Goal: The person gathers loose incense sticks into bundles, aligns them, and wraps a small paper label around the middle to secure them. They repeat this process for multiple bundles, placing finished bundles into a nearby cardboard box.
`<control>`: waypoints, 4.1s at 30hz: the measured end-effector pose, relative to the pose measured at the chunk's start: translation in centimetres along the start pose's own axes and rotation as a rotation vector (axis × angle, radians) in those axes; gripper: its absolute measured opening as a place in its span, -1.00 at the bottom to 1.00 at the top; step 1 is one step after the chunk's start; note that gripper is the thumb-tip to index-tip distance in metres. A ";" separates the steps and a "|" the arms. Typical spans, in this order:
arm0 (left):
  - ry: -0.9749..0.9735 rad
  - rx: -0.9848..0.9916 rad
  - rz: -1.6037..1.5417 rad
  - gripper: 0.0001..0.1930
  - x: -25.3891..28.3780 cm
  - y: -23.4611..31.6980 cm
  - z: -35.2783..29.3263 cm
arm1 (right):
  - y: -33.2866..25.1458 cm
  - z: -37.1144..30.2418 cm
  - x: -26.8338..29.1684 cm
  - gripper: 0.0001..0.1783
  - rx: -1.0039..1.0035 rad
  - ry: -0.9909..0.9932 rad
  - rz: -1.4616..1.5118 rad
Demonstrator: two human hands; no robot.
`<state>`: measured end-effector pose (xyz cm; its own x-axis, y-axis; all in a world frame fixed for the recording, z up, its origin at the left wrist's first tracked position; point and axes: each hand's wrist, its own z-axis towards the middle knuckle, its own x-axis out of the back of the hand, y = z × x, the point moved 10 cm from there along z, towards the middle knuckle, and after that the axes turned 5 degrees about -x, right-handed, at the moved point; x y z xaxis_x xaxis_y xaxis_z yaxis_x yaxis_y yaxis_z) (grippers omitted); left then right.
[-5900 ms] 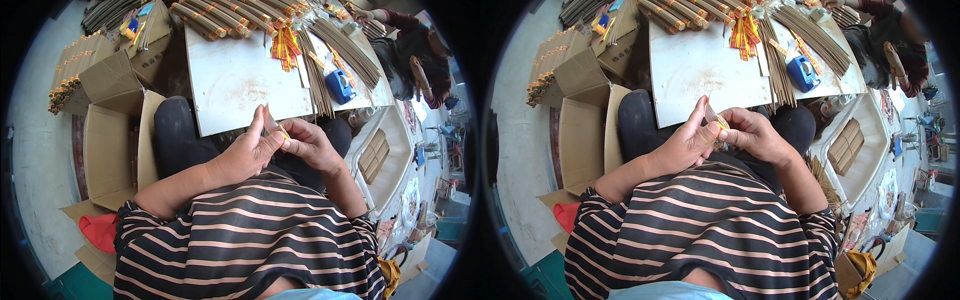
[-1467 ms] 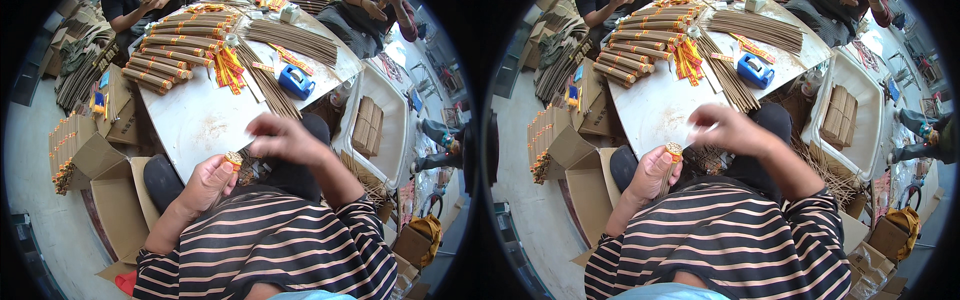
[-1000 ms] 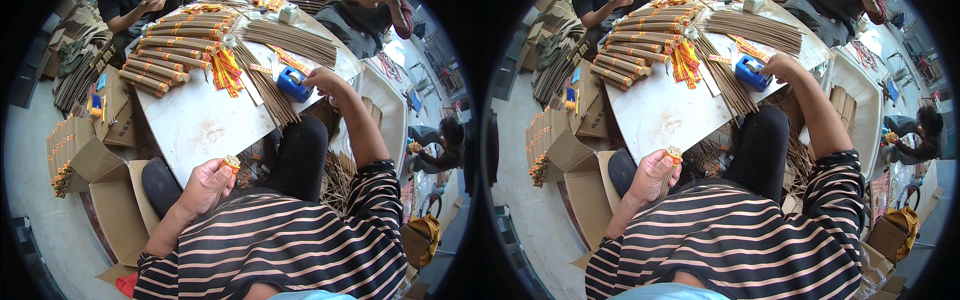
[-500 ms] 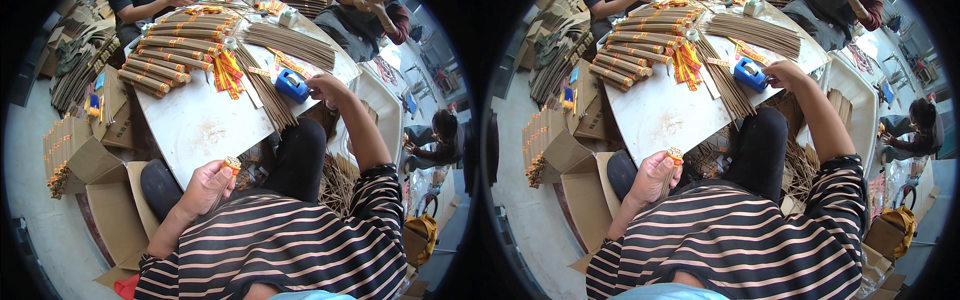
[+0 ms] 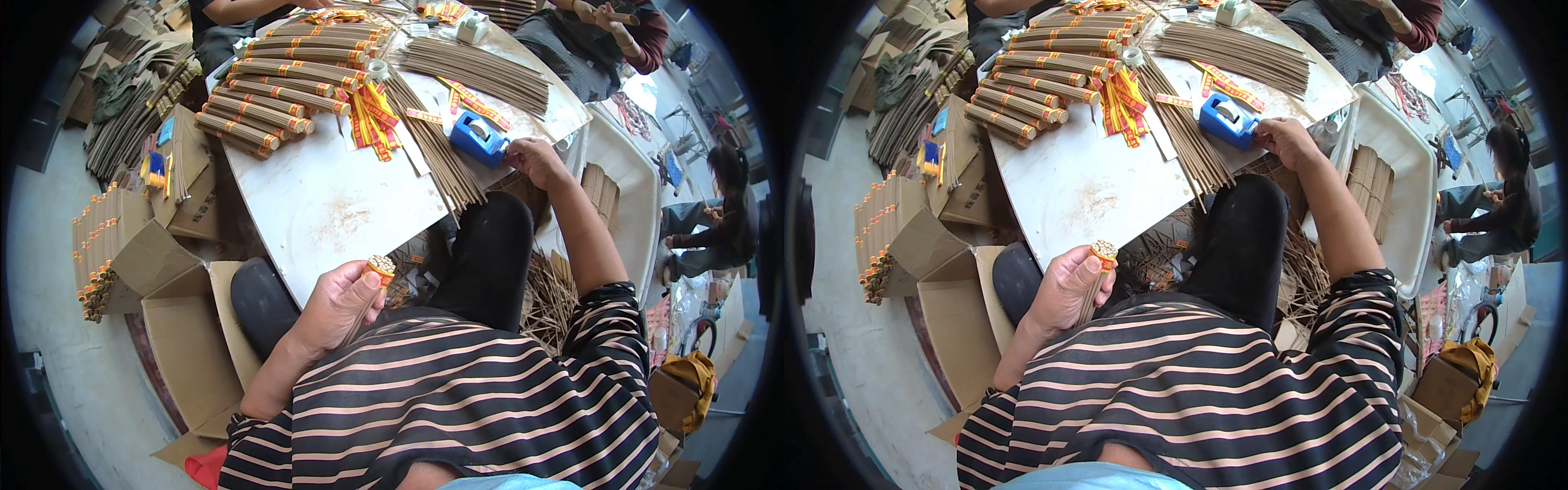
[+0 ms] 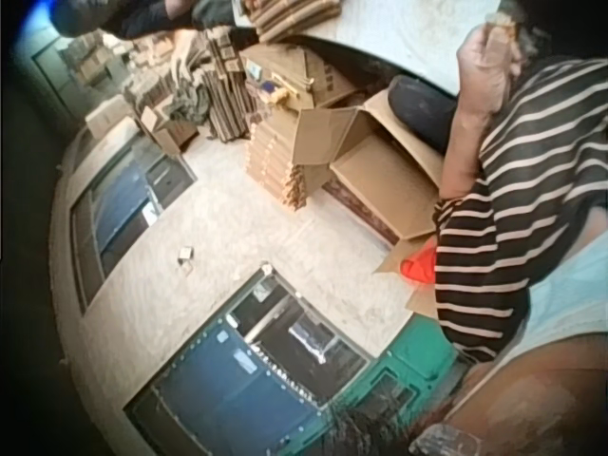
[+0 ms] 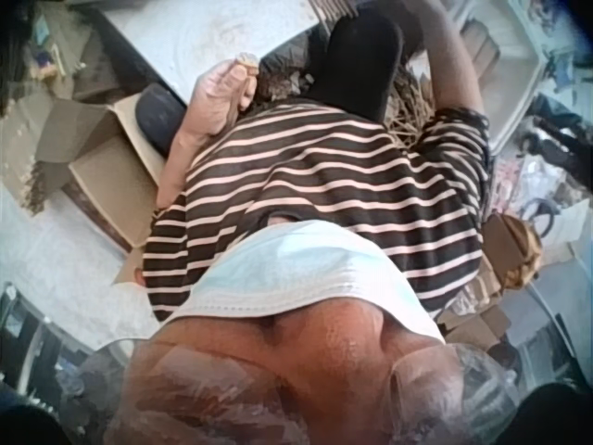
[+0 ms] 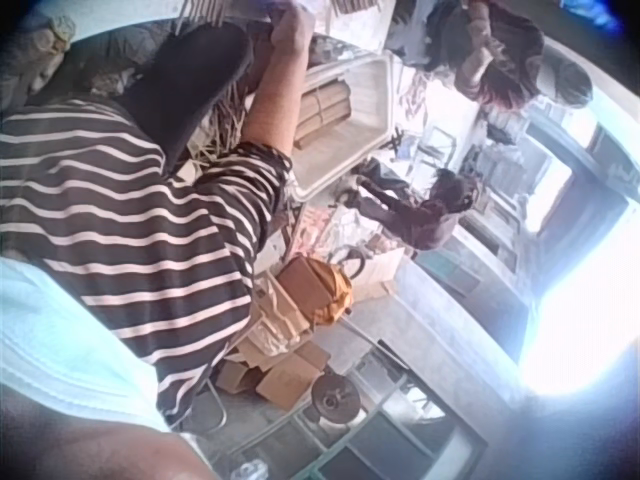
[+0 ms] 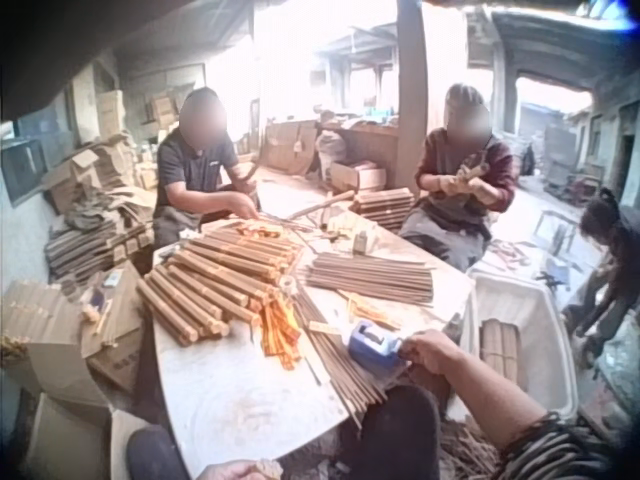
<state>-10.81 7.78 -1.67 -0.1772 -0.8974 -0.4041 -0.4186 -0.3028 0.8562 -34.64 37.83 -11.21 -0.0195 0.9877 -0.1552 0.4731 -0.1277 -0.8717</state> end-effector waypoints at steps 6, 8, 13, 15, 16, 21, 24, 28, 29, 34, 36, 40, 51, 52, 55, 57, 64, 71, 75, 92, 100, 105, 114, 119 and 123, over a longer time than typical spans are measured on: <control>0.007 0.014 0.033 -0.62 0.0 -0.1 0.2 | 0.1 -0.3 0.1 -0.91 0.016 0.063 -0.052; 0.008 0.016 0.048 -0.62 -0.1 -0.1 0.2 | 0.0 -0.3 -0.1 -0.91 0.021 0.070 -0.067; -0.005 -0.001 0.051 -0.63 -0.4 0.2 0.6 | 0.5 0.7 1.1 -0.89 0.027 0.080 -0.123; 0.005 -0.002 0.034 -0.62 -0.3 0.3 0.4 | 0.3 0.3 1.1 -0.87 0.017 0.093 -0.195; 0.010 -0.003 0.025 -0.62 -0.3 0.4 0.3 | 0.4 0.1 1.1 -0.86 0.028 0.085 -0.124; 0.077 -0.042 0.104 -0.61 0.7 1.2 0.0 | 0.3 -1.1 0.6 -0.82 0.018 -0.076 -0.007; 0.122 -0.076 0.066 -0.61 1.5 2.1 -0.3 | -1.6 -4.6 -1.9 -0.83 0.038 -0.178 0.085; 0.109 -0.112 0.015 -0.65 2.0 2.4 -0.6 | -4.0 -11.9 -10.6 -0.88 0.185 -0.463 0.069; 0.106 -0.122 0.010 -0.67 2.1 2.5 -0.7 | -4.0 -13.5 -12.7 -0.87 0.216 -0.492 0.008; 0.182 -0.174 0.135 -0.71 2.6 3.3 -1.5 | -2.5 -20.4 -21.8 -0.87 0.245 -0.652 -0.154; 0.181 -0.202 0.189 -0.63 2.7 3.6 -1.8 | -2.1 -22.5 -24.6 -0.88 0.251 -0.741 -0.258; 0.205 -0.209 0.226 -0.65 2.8 3.7 -2.0 | -3.2 -24.1 -27.4 -0.85 0.585 -0.692 -0.480; 0.251 -0.326 0.390 -0.73 4.0 3.2 -1.3 | -2.8 -23.5 -29.1 -0.87 0.660 -0.518 -0.744; 0.252 -0.331 0.383 -0.73 4.1 3.1 -1.2 | -2.8 -23.4 -29.1 -0.87 0.669 -0.510 -0.773; 0.266 -0.376 0.435 -0.72 4.5 2.9 -0.8 | -2.9 -23.2 -29.2 -0.87 0.669 -0.525 -0.763; 0.294 -0.381 0.479 -0.72 4.7 3.2 -0.7 | -2.9 -23.0 -29.3 -0.87 0.675 -0.512 -0.755; 0.416 -0.362 0.656 -0.68 5.2 3.6 -0.6 | -2.5 -21.8 -29.1 -0.83 0.641 -0.371 -0.889; 0.471 -0.324 0.777 -0.66 5.2 3.9 -1.0 | -2.4 -21.2 -28.9 -0.79 0.606 -0.269 -0.974; 0.513 -0.337 0.830 -0.66 5.4 4.0 -1.0 | -1.8 -20.3 -28.4 -0.76 0.457 -0.224 -0.964; 0.299 -0.294 0.440 -0.75 5.3 2.5 -0.4 | -0.8 -19.2 -27.7 -0.59 0.427 -0.353 -0.829; -0.025 -0.191 0.043 -0.74 2.4 3.1 -1.4 | -1.0 -20.1 -28.2 -0.66 0.482 -0.530 -0.581; -0.115 -0.223 -0.024 -0.52 2.1 2.9 -1.5 | -1.0 -20.1 -28.7 -0.68 0.530 -0.618 -0.472; -0.228 -0.126 -0.289 -0.49 1.4 2.2 -1.2 | -0.5 -19.4 -29.4 -0.69 0.603 -0.779 -0.343; -0.352 -0.080 -0.353 -0.45 -0.1 2.0 -1.5 | 0.7 -18.7 -29.4 -0.79 0.497 -0.877 -0.256; -0.318 -0.090 -0.299 -0.42 -0.7 2.6 -1.7 | 0.6 -18.4 -29.3 -0.87 0.507 -0.801 -0.227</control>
<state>-10.28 7.12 1.38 -0.3312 -0.6268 -0.7053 -0.4161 -0.5738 0.7054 -17.58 10.53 1.40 -0.7454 0.6634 -0.0653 -0.0476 -0.1506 -0.9874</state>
